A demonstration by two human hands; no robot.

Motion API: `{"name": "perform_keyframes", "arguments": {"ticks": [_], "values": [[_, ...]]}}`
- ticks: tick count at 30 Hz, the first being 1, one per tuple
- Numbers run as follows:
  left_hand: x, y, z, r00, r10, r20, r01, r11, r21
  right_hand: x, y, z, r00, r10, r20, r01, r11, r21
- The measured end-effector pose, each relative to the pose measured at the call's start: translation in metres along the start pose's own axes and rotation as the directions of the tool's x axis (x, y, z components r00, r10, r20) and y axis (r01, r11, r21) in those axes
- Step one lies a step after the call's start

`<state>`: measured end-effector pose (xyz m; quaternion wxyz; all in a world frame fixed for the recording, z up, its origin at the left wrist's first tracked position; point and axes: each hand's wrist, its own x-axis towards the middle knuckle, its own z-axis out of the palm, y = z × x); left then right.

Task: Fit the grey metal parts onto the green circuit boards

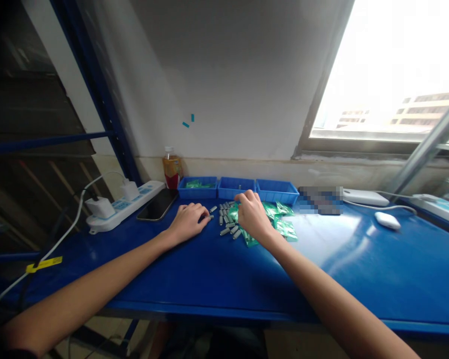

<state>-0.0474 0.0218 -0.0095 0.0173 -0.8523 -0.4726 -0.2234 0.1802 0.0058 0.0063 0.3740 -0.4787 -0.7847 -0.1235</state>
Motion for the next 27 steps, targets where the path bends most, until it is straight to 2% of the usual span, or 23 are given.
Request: {"name": "perform_keyframes", "arguments": {"ticks": [4, 8, 13, 17, 27], "values": [[0.000, 0.001, 0.001, 0.998, 0.064, 0.001, -0.064, 0.995, -0.071, -0.009, -0.030, 0.010, 0.996, -0.044, 0.081, 0.041, 0.998, 0.044], [0.000, 0.003, -0.003, 0.987, 0.159, -0.003, -0.158, 0.980, -0.124, -0.016, -0.043, 0.019, 0.983, -0.083, 0.165, 0.067, 0.993, 0.101], [-0.001, 0.006, -0.006, 0.966, 0.259, -0.016, -0.258, 0.951, -0.170, -0.017, -0.044, 0.016, 0.988, -0.066, 0.141, 0.041, 0.983, 0.178], [-0.002, 0.006, -0.005, 0.960, 0.279, -0.024, -0.279, 0.947, -0.158, -0.016, -0.046, 0.013, 0.986, -0.121, 0.118, 0.103, 0.983, 0.150], [-0.002, 0.006, -0.007, 0.955, 0.297, 0.004, -0.293, 0.944, -0.150, -0.015, -0.041, 0.019, 0.986, -0.118, 0.115, 0.105, 0.988, 0.116]]}}
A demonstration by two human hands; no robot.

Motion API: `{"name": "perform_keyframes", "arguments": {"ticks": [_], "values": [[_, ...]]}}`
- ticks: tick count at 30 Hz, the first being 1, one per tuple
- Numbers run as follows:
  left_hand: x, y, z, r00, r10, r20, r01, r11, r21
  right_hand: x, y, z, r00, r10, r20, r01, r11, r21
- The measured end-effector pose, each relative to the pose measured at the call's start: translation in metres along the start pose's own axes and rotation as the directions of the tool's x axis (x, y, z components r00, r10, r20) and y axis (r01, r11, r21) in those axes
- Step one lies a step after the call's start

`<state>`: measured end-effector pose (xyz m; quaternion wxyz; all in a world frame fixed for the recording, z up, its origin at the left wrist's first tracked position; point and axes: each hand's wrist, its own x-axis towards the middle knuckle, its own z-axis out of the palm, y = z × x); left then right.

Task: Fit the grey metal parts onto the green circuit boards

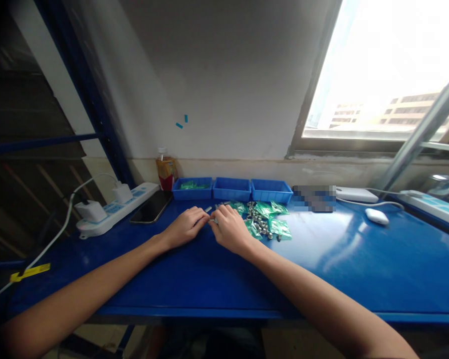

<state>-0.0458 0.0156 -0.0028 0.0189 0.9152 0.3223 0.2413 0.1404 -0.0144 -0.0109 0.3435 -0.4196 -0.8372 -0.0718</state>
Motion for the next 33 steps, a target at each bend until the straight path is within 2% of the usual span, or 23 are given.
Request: {"name": "perform_keyframes", "arguments": {"ticks": [6, 16, 24, 33], "values": [[-0.0016, 0.0019, -0.0024, 0.999, -0.005, -0.052, 0.000, 0.997, -0.082, 0.0014, 0.0032, 0.0015, 0.999, 0.032, -0.012, -0.032, 0.999, -0.004], [-0.0007, 0.0031, -0.0023, 0.998, -0.025, -0.057, 0.024, 1.000, -0.017, 0.0006, 0.0010, -0.0015, 0.999, 0.030, -0.026, -0.029, 0.999, 0.043], [0.0003, 0.0030, -0.0022, 0.999, -0.034, -0.027, 0.034, 0.999, 0.010, 0.0011, -0.0006, -0.0018, 0.999, 0.031, -0.018, -0.031, 0.999, 0.007], [-0.0006, 0.0039, -0.0036, 0.998, -0.033, -0.059, 0.028, 0.996, -0.088, 0.0013, 0.0007, -0.0011, 0.999, 0.048, -0.015, -0.049, 0.999, -0.024]]}}
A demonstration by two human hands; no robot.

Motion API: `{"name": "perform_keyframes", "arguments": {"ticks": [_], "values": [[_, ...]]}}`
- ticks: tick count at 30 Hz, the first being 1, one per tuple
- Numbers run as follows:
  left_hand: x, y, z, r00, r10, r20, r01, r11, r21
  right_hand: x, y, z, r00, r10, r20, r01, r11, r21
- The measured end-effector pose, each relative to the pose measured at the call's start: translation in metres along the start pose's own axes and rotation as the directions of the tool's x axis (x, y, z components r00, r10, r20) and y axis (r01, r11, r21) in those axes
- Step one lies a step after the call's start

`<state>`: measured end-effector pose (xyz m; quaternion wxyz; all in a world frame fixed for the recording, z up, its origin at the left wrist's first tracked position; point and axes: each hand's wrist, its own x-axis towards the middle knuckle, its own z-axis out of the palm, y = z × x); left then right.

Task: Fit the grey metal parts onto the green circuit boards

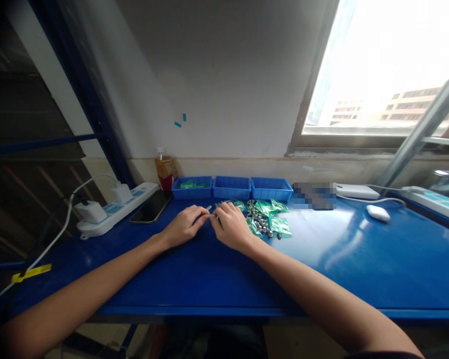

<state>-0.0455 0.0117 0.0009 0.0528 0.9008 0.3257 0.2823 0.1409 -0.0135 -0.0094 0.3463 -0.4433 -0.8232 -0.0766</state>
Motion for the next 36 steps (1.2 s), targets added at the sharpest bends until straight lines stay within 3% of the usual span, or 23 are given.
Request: {"name": "perform_keyframes", "arguments": {"ticks": [19, 26, 36], "values": [[0.0003, 0.0013, -0.0005, 1.000, -0.014, 0.006, 0.013, 0.999, 0.046, 0.0003, 0.0002, -0.0019, 0.997, -0.030, -0.067, 0.033, 0.998, 0.049], [-0.0016, 0.0014, -0.0013, 0.999, -0.033, -0.032, 0.032, 0.999, -0.022, 0.0006, -0.0008, -0.0018, 0.998, 0.002, -0.062, 0.001, 0.999, 0.037], [-0.0006, 0.0012, -0.0004, 0.997, -0.042, -0.063, 0.043, 0.999, 0.019, 0.0009, -0.0024, -0.0053, 0.994, -0.009, -0.105, 0.019, 0.996, 0.091]]}}
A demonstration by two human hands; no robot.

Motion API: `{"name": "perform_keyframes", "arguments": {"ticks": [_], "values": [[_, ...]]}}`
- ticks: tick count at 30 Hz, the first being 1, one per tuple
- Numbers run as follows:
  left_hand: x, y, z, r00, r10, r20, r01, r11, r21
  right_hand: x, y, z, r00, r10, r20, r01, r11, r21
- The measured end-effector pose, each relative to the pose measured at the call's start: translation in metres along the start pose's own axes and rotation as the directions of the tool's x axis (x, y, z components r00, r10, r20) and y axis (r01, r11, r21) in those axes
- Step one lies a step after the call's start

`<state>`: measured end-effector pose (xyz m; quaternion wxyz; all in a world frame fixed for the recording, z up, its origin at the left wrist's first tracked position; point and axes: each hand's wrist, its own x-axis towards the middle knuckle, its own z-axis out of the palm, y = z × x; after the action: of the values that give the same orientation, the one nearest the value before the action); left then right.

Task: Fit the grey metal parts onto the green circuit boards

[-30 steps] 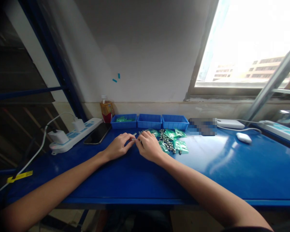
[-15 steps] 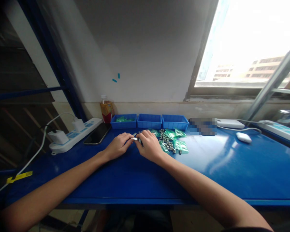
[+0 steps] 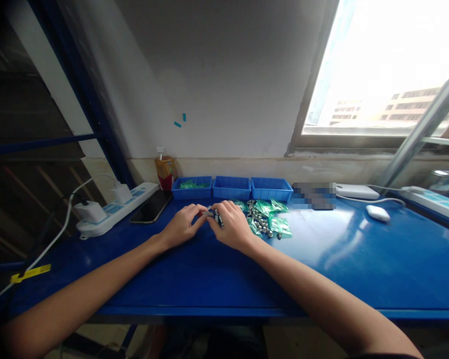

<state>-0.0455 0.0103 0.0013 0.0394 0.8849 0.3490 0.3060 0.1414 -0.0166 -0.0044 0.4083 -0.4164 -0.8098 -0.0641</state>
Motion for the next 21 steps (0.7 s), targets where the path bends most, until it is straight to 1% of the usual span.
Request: {"name": "perform_keyframes", "arguments": {"ticks": [8, 14, 21], "values": [[0.0000, 0.0011, -0.0008, 1.000, -0.003, 0.009, 0.003, 1.000, -0.011, -0.0007, 0.0012, 0.0008, 0.999, -0.026, 0.024, 0.026, 1.000, 0.005], [-0.0007, 0.0003, -0.0007, 0.999, 0.005, -0.037, -0.006, 0.999, -0.043, -0.0001, 0.0004, 0.0005, 1.000, -0.017, 0.006, 0.017, 1.000, -0.001], [-0.0007, -0.0005, 0.0006, 0.999, 0.027, -0.033, -0.028, 1.000, -0.014, 0.0004, 0.0007, 0.0006, 1.000, -0.006, -0.001, 0.006, 1.000, 0.019]]}}
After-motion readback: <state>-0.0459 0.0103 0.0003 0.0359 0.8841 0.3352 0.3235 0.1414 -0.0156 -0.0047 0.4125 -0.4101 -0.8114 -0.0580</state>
